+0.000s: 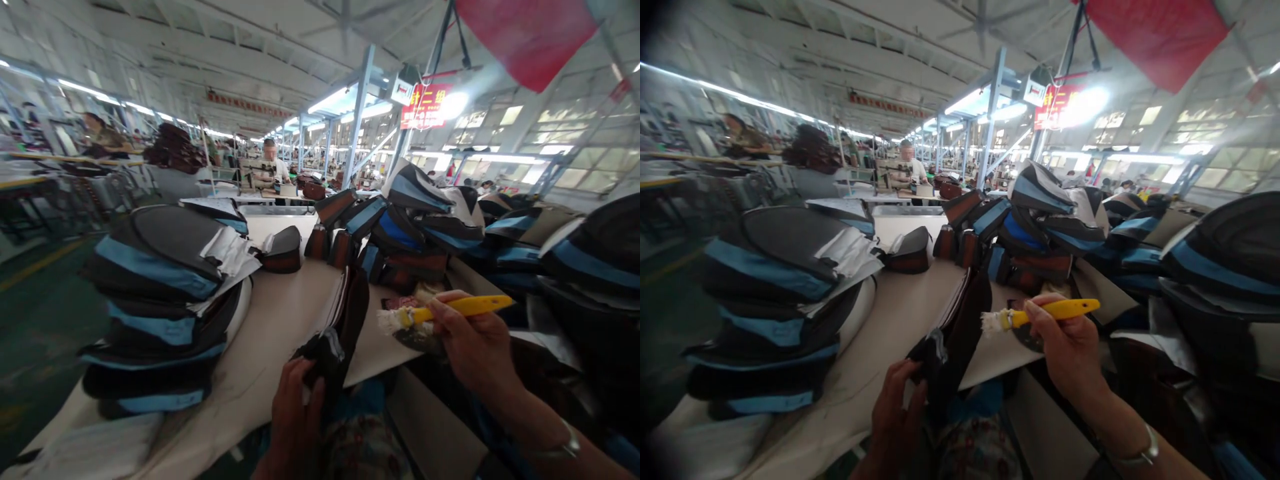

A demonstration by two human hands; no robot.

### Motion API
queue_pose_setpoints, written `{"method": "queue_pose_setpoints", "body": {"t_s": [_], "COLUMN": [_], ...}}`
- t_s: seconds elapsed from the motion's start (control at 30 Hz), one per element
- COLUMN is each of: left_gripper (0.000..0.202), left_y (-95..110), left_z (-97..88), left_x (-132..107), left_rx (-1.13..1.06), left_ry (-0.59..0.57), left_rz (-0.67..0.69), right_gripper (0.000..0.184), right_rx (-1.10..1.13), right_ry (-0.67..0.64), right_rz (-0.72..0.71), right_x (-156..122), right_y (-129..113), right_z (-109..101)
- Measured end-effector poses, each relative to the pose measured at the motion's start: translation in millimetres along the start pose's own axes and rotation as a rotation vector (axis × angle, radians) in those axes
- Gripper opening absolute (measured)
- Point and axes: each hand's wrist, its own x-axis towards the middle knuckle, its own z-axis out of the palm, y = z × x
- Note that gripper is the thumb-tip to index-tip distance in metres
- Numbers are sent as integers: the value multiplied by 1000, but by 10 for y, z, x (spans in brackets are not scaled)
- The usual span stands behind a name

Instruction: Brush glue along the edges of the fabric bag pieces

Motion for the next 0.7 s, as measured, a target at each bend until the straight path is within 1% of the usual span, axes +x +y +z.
{"method": "queue_pose_setpoints", "body": {"t_s": [0.07, 0.1, 0.13, 0.17, 0.23, 0.3, 0.33, 0.4, 0.47, 0.57, 0.63, 0.7], "left_gripper": [44, 55, 60, 58, 39, 26, 23, 21, 21, 26, 25, 21], "left_y": [73, 106, 136, 161, 206, 258, 292, 379, 479, 606, 652, 670], "left_z": [31, 76, 133, 196, 298, 312, 279, 150, -13, -197, -251, -269], "left_x": [-61, -56, -29, 20, 175, 386, 502, 736, 941, 1138, 1189, 1195], "left_rx": [-1, 38, 81, 105, 54, -102, -179, -298, -368, -428, -454, -474], "left_ry": [-40, -34, -8, 23, 38, -30, -83, -176, -220, -231, -255, -271], "left_rz": [46, 33, 7, -17, -44, -60, -83, -149, -207, -281, -311, -330], "right_gripper": [29, 30, 30, 29, 27, 25, 24, 20, 17, 14, 12, 10], "right_rx": [7, 7, 8, 12, 18, 22, 24, 27, 37, 42, -1, -111], "right_ry": [2, 0, -4, -10, -19, -13, -3, 13, -9, -108, -196, -310], "right_rz": [16, 14, 9, 2, -14, -39, -61, -119, -185, -285, -371, -510], "right_x": [-76, -108, -132, -147, -142, -89, -51, 25, 77, 103, 126, 179], "right_y": [34, 44, 50, 50, 25, -49, -106, -251, -406, -562, -582, -556], "right_z": [34, 59, 86, 112, 148, 155, 151, 148, 179, 329, 473, 599]}}
